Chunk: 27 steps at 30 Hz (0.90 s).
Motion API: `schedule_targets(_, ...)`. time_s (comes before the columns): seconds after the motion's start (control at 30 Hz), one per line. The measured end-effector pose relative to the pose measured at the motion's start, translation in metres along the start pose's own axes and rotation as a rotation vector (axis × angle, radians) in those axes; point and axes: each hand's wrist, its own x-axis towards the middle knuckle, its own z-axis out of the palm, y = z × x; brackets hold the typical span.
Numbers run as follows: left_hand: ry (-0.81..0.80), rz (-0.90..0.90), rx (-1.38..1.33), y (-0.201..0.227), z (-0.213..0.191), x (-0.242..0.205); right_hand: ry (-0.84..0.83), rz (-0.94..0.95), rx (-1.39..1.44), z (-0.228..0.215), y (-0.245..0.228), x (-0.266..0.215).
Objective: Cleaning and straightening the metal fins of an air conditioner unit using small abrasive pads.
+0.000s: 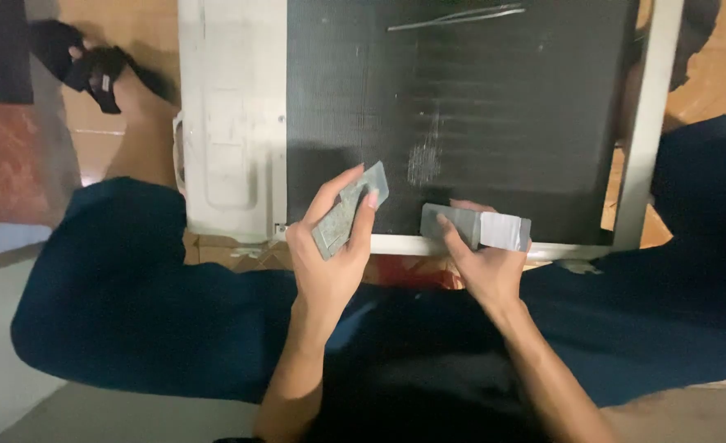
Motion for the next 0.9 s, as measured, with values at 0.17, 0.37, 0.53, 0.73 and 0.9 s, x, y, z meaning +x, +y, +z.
schedule_targets(0.17,0.032,0.034,-0.006,0.009,-0.004,0.001,0.087,0.040,0.105,-0.015,0.005,0.000)
schedule_targets(0.37,0.109,0.079,-0.037,0.024,-0.009,0.002,0.212,0.095,0.184,-0.049,-0.009,0.013)
schedule_targets(0.53,0.165,0.240,-0.087,0.026,-0.004,0.003,0.250,0.124,0.303,-0.065,-0.013,0.020)
schedule_targets(0.73,0.100,0.452,0.073,-0.006,0.025,0.013,0.262,0.150,0.436,-0.054,-0.036,0.025)
schedule_targets(0.9,0.111,0.513,0.206,-0.029,0.054,0.022,0.229,-0.172,-0.070,-0.049,-0.056,0.024)
